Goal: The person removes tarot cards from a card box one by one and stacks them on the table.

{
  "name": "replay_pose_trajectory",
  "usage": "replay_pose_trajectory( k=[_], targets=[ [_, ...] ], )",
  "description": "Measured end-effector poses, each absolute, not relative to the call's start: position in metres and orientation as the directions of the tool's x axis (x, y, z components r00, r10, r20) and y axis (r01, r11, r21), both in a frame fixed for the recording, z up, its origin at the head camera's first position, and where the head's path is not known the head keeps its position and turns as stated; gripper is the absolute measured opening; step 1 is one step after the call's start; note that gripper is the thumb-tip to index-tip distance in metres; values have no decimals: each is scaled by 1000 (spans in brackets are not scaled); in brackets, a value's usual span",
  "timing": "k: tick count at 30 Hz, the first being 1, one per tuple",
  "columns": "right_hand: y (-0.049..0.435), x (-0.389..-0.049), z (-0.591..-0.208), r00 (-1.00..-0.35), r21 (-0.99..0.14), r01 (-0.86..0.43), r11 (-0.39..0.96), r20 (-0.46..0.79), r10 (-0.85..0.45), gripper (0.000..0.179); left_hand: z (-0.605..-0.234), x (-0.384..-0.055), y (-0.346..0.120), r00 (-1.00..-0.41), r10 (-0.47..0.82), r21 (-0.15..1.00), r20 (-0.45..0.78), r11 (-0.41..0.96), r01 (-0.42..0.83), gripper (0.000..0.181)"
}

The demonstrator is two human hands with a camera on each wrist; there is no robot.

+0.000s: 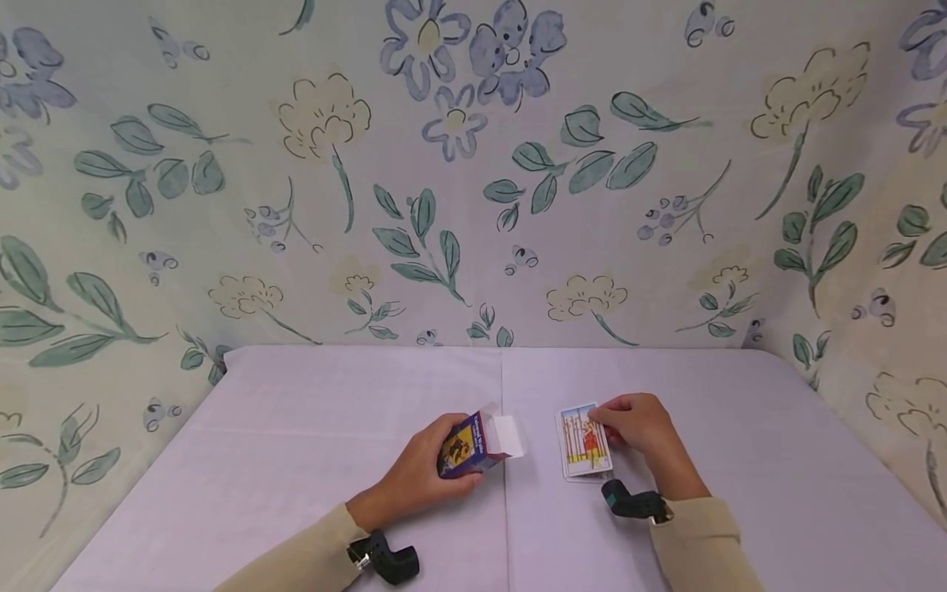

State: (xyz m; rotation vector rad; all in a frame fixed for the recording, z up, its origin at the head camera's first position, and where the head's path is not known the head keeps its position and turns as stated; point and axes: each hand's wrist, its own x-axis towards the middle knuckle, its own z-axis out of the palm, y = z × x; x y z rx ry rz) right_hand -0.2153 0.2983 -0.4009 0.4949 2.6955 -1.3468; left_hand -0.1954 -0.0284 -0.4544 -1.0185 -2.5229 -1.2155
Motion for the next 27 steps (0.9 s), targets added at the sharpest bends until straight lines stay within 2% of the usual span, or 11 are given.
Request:
replay_pose_trajectory(
  k=[17, 27],
  targets=[
    [296, -214, -406, -956, -677, 289, 677, -160, 248, 32, -452, -195, -28, -755, 510, 650, 412, 416, 636, 69],
    [293, -212, -406, -954, -655, 294, 696, -155, 258, 29, -452, -195, -28, -755, 511, 649, 410, 419, 636, 70]
  ],
)
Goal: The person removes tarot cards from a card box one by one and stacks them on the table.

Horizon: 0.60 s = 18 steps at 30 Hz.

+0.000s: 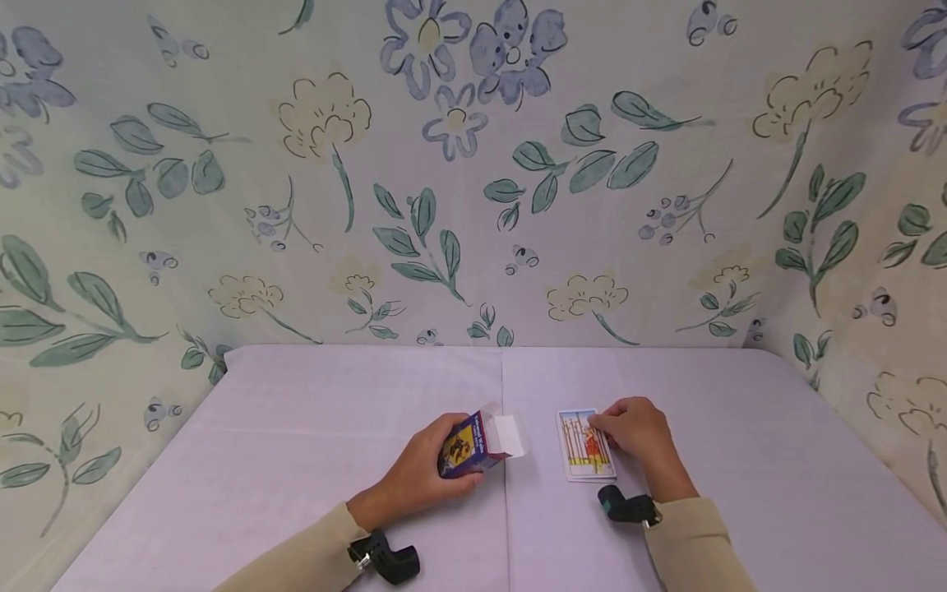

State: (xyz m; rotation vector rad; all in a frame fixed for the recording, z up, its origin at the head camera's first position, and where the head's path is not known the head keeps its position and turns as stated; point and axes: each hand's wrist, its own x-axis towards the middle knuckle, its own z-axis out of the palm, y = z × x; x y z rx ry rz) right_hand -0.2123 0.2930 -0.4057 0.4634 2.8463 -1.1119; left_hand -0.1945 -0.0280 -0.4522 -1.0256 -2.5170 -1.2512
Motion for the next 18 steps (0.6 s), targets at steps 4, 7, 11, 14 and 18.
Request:
replay_pose_trajectory(
  k=[4, 7, 11, 14, 18],
  targets=[
    [291, -212, -407, -952, -643, 298, 706, -146, 269, 28, -453, -195, -28, -751, 514, 648, 415, 412, 640, 69],
    [289, -211, -407, -951, -638, 298, 710, -139, 275, 26, -453, -195, -28, -751, 513, 650, 415, 410, 639, 69],
    [288, -209, -406, -954, -635, 288, 717, -126, 271, 24, -453, -195, -28, -753, 512, 653, 414, 409, 637, 69],
    [287, -209, -407, -958, -630, 275, 726, -114, 264, 24, -453, -195, -28, -754, 511, 655, 413, 409, 636, 70],
    [288, -210, -410, -959, -625, 272, 732, -108, 264, 24, -452, -194, -28, -755, 512, 657, 410, 407, 634, 69]
  ],
)
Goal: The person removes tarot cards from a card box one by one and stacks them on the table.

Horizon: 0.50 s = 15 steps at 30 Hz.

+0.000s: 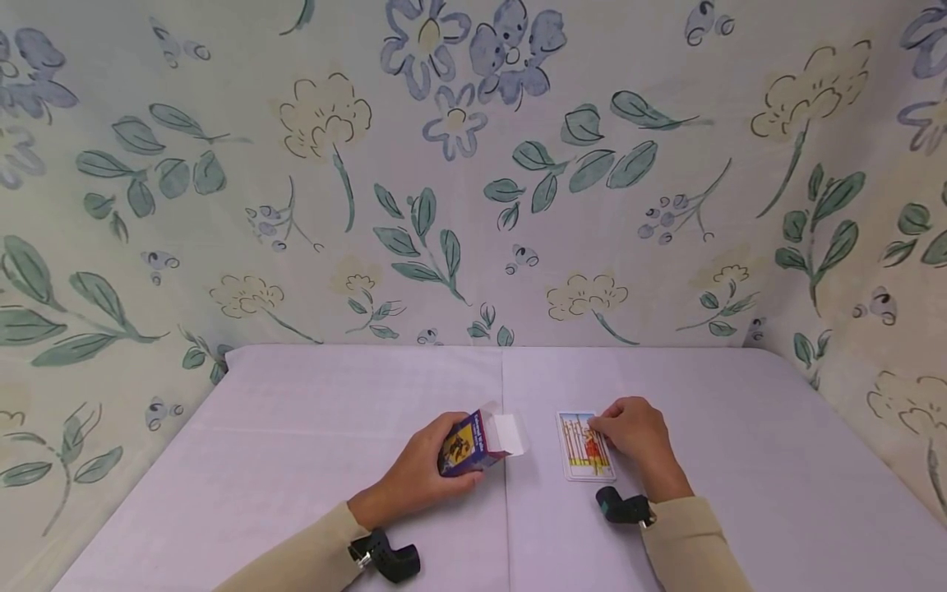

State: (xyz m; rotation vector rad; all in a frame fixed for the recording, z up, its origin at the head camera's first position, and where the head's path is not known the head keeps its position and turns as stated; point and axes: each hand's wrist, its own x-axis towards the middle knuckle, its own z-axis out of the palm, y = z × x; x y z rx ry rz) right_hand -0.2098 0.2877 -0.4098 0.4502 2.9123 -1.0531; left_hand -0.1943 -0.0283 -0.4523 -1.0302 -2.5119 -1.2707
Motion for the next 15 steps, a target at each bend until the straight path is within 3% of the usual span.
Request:
replay_pose_trajectory(
  k=[15],
  targets=[
    [290, -209, -407, -963, -633, 259, 729, -113, 244, 32, -453, -197, -27, -775, 420, 637, 472, 445, 629, 68]
  ],
)
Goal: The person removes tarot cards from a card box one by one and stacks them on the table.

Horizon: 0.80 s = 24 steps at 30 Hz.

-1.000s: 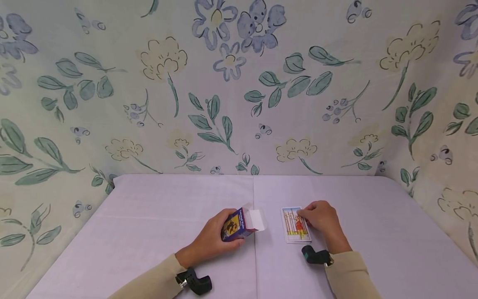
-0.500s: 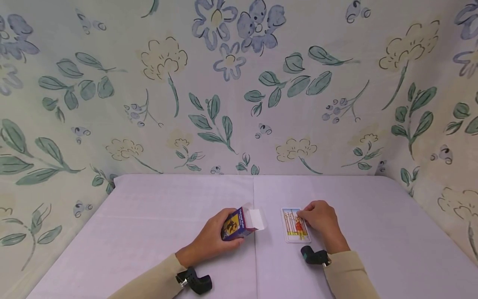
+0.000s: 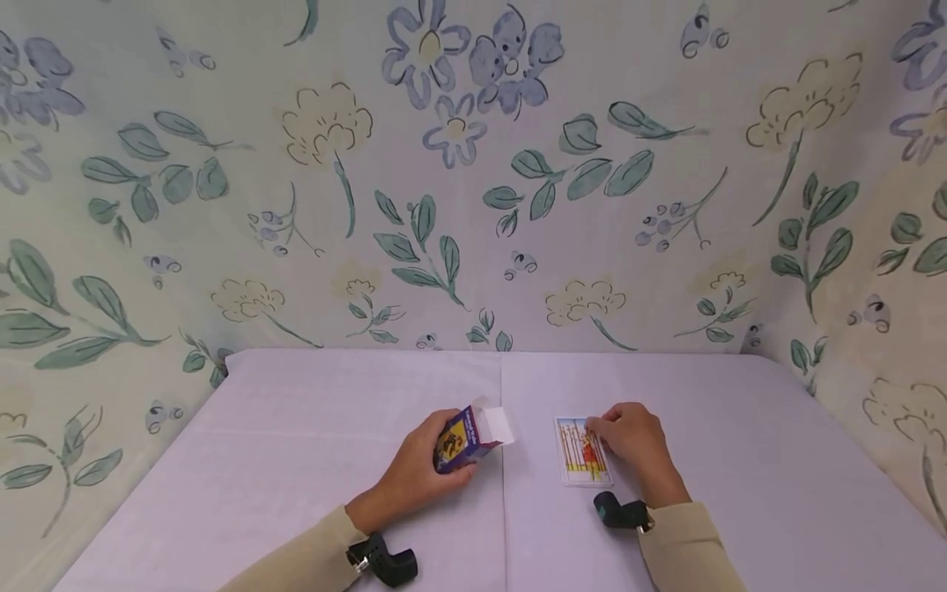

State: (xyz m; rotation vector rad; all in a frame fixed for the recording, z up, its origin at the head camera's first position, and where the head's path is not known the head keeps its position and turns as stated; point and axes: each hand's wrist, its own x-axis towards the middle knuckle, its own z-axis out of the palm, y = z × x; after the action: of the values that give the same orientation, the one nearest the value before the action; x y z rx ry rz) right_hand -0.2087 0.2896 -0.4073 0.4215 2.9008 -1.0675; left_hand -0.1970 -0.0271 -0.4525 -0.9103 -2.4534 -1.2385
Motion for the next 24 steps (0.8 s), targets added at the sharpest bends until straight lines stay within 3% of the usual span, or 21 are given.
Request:
replay_pose_trajectory(
  k=[10, 16, 24],
  targets=[
    [294, -210, -406, -963, -630, 266, 729, -147, 225, 39, -453, -198, -22, -835, 303, 642, 459, 537, 547, 73],
    [295, -211, -405, -967, -639, 251, 727, -136, 214, 40, -454, -200, -21, -847, 270, 579, 458, 631, 515, 84],
    [295, -211, -405, -962, -649, 270, 711, -160, 220, 39, -456, -204, -23, -848, 222, 532, 481, 695, 484, 86]
  ],
)
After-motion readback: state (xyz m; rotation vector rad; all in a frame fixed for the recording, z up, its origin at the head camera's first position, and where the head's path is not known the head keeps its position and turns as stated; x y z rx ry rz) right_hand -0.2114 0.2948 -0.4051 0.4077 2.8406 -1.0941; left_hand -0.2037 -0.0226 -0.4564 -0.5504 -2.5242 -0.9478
